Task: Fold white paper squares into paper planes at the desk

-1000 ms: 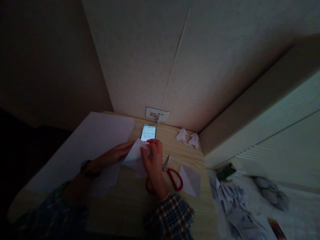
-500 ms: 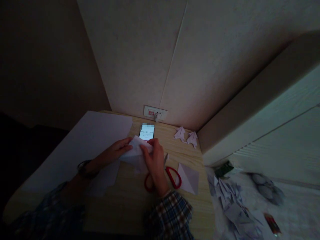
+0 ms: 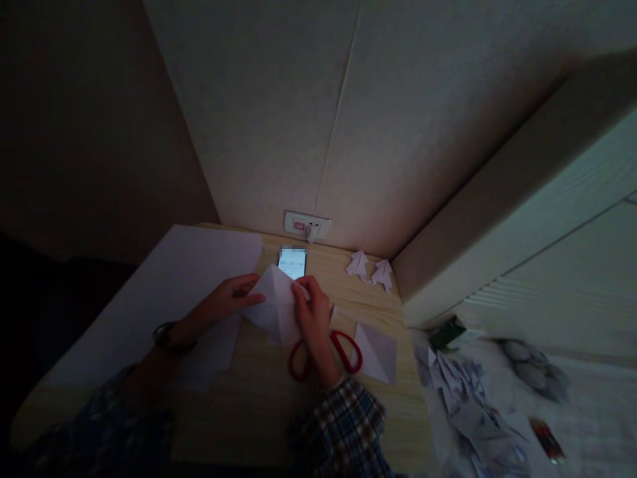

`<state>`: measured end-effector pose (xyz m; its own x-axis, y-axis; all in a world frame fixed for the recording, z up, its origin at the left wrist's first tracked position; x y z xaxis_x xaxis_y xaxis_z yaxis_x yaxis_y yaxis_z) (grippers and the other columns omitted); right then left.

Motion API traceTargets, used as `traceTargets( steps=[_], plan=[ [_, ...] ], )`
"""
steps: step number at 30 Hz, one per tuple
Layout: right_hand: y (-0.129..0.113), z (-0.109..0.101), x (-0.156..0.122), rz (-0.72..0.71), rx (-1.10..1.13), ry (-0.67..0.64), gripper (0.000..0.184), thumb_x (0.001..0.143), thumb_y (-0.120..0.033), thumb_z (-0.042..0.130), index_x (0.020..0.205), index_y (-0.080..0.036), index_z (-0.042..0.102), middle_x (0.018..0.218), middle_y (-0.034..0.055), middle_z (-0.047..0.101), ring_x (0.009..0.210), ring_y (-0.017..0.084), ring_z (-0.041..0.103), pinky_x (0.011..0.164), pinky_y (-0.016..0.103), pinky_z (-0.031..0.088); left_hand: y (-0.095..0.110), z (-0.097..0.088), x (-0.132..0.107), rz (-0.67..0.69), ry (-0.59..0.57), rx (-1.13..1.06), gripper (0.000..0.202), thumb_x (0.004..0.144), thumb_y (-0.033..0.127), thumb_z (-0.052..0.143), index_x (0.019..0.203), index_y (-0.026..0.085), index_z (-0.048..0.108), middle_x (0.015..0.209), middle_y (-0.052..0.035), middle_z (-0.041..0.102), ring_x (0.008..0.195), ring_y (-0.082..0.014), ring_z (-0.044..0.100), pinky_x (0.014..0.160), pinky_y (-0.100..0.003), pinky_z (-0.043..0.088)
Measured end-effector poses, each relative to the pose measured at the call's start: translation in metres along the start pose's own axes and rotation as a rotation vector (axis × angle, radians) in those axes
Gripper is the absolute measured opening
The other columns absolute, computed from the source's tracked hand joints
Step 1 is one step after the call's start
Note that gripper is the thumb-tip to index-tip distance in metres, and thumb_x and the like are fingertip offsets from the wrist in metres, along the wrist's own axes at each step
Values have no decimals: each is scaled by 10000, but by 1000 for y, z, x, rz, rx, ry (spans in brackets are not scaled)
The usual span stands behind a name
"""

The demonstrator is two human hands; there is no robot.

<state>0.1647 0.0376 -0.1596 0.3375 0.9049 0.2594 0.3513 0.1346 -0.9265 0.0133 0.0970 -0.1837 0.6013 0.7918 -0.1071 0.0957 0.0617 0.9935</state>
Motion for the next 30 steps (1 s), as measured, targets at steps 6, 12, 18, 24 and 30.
traceTargets(
  steps=[6,12,18,24,30],
  plan=[
    [-7,-11,-1,-88,98,113,220,814,-327,633,958,-226,501,877,11,605,810,164,587,738,287,469,-3,-19,2,32,138,-66,327,687,418,722,872,165,633,794,-28,737,711,-189,672,613,-242,485],
    [-13,-14,1,-140,18,132,105,824,-296,617,838,-206,563,809,7,615,763,155,571,714,281,454,13,-25,-5,81,230,-187,522,662,389,754,1107,191,567,897,-51,734,785,-196,682,656,-240,505],
    [8,-14,2,13,186,153,139,846,-337,584,810,-204,565,752,-14,601,700,134,563,643,251,441,22,-23,-7,171,176,-202,513,608,438,779,1029,173,648,1075,-99,705,959,-253,652,730,-273,502],
    [2,-13,3,-59,336,164,189,806,-254,627,957,-230,516,937,15,626,858,151,621,750,280,495,6,-26,-6,112,166,-188,442,726,556,658,934,176,747,973,-83,747,871,-239,667,744,-295,495],
    [-8,-25,-2,-199,106,239,154,814,-225,604,950,-225,532,907,30,639,854,171,622,776,318,509,12,-19,-10,102,113,-323,457,825,582,529,887,201,772,944,-62,753,875,-212,668,770,-287,501]
  ],
)
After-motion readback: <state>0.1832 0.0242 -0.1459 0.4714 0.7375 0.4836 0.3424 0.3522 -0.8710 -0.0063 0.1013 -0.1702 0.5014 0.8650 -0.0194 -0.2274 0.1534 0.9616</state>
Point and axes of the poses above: each hand's wrist, its own x-axis towards the middle knuckle, its own z-axis out of the palm, y = z × x, the point moved 9 cm from there along x, towards the middle knuckle
